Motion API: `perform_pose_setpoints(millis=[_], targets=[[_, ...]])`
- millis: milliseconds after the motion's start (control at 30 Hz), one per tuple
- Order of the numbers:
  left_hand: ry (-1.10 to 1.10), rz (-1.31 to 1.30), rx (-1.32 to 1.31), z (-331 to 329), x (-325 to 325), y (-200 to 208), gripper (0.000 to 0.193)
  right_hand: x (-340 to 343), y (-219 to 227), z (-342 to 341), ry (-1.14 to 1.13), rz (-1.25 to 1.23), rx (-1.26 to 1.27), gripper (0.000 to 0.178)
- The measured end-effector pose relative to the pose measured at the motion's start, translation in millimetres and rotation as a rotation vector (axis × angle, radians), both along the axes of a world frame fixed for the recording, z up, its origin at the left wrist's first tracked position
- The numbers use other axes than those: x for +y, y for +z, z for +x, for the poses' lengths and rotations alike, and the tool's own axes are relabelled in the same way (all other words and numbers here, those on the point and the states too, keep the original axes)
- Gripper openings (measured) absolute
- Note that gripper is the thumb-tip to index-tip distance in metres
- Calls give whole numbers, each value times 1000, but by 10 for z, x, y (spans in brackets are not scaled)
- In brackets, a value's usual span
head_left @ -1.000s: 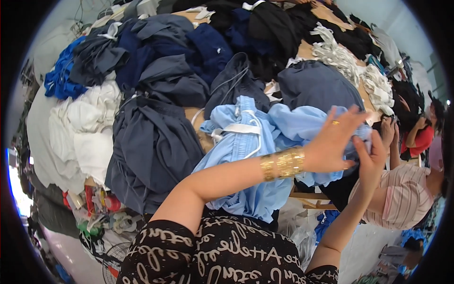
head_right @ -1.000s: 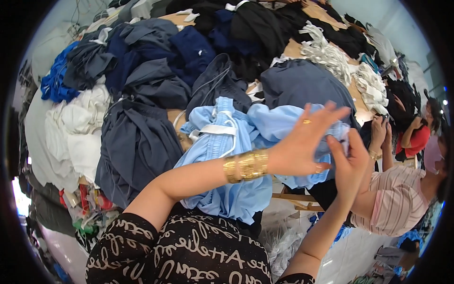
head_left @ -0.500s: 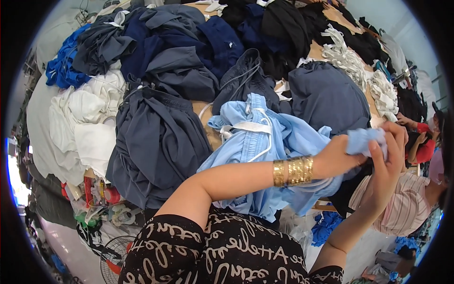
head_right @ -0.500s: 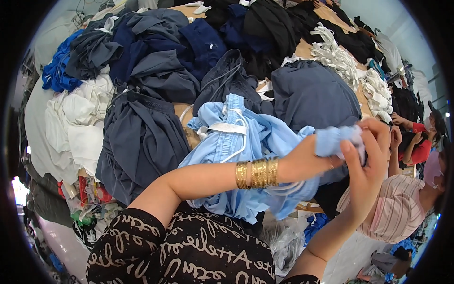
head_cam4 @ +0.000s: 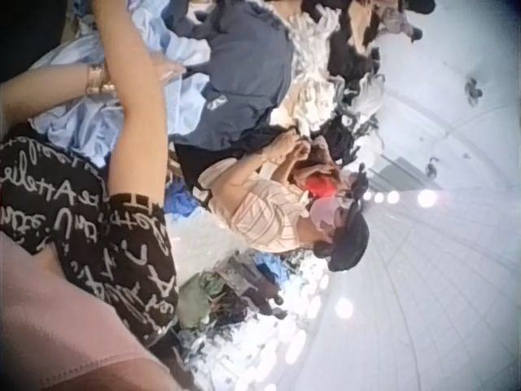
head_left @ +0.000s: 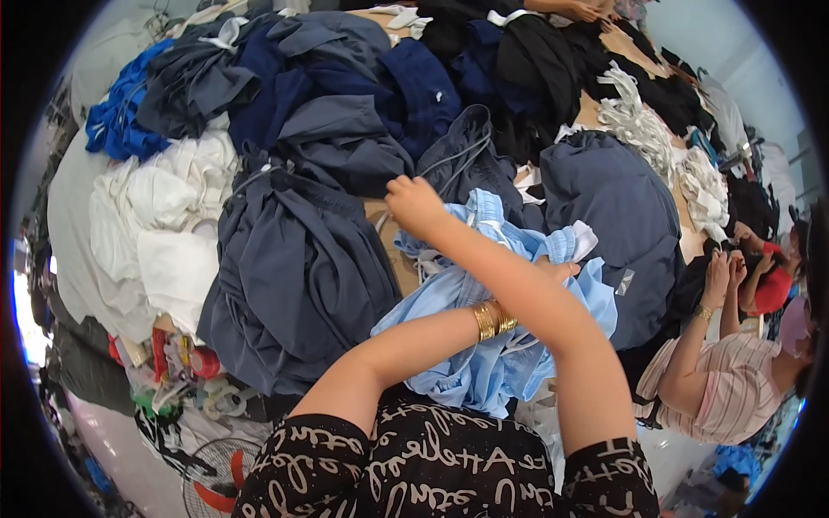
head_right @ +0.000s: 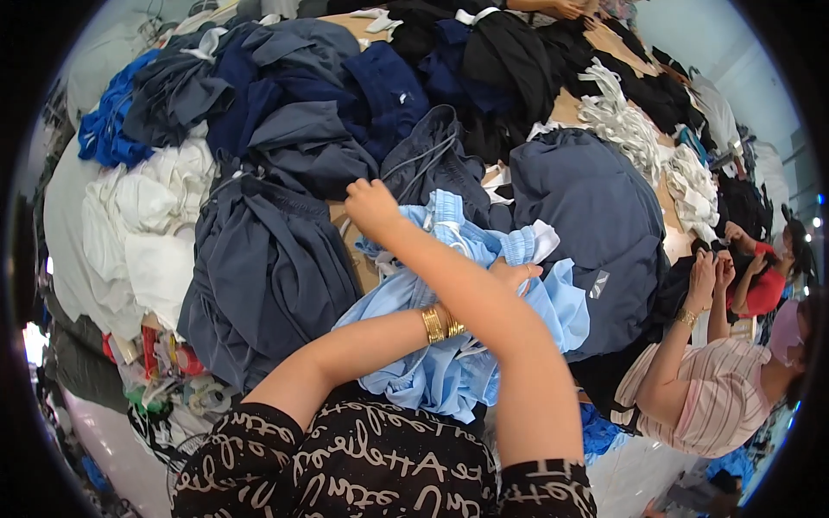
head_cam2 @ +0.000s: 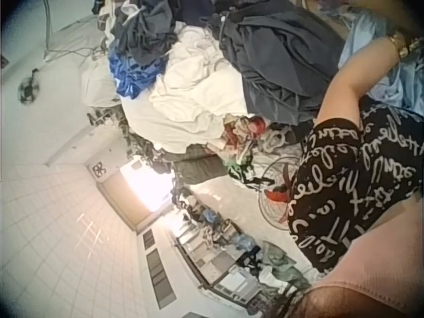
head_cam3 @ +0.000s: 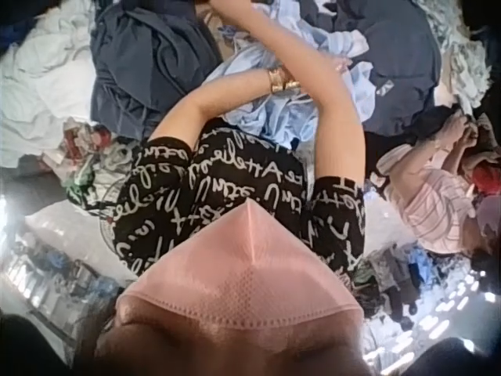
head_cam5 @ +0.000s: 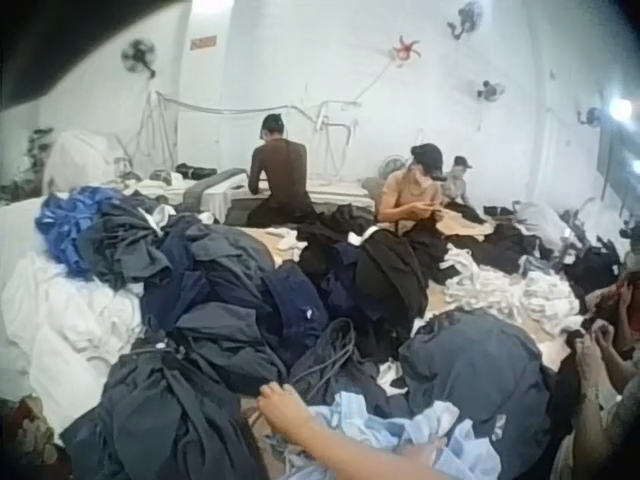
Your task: Trimming loose threads from the waistband of synthetic shorts using clippers in a garment factory.
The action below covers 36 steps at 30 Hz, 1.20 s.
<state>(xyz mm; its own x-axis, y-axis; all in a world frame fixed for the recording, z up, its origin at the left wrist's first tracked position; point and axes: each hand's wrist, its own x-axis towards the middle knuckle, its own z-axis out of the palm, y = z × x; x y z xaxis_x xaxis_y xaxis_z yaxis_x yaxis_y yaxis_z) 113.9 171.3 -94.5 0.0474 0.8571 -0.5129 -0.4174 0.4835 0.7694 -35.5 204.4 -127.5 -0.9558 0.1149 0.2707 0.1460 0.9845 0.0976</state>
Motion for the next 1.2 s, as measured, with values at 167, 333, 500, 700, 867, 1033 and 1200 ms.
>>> perform_pose_setpoints(millis=[167,333,500,700,867,1033,1200], targets=[[97,161,-165,34,37,-233,30,-29,-26,-308,-155,-250,46,12],[49,673,247,98,-44,-749,25,180,799,-216,-108,-1541,255,10],[21,223,-210,71,35,-169,17,643,1918,591,-25,-1419,761,13],[-2,267,-282,17,-59,33,15,909,2659,2003,-123,-1139,1187,20],[-107,375,-358,-122,-221,321,14,345,2515,2778,-592,-570,1066,15],[-352,388,-276,-108,-216,577,15,-401,2094,2956,-441,-1035,414,5],[-993,492,244,22,-167,575,18,-597,2004,2759,-337,-1278,411,12]])
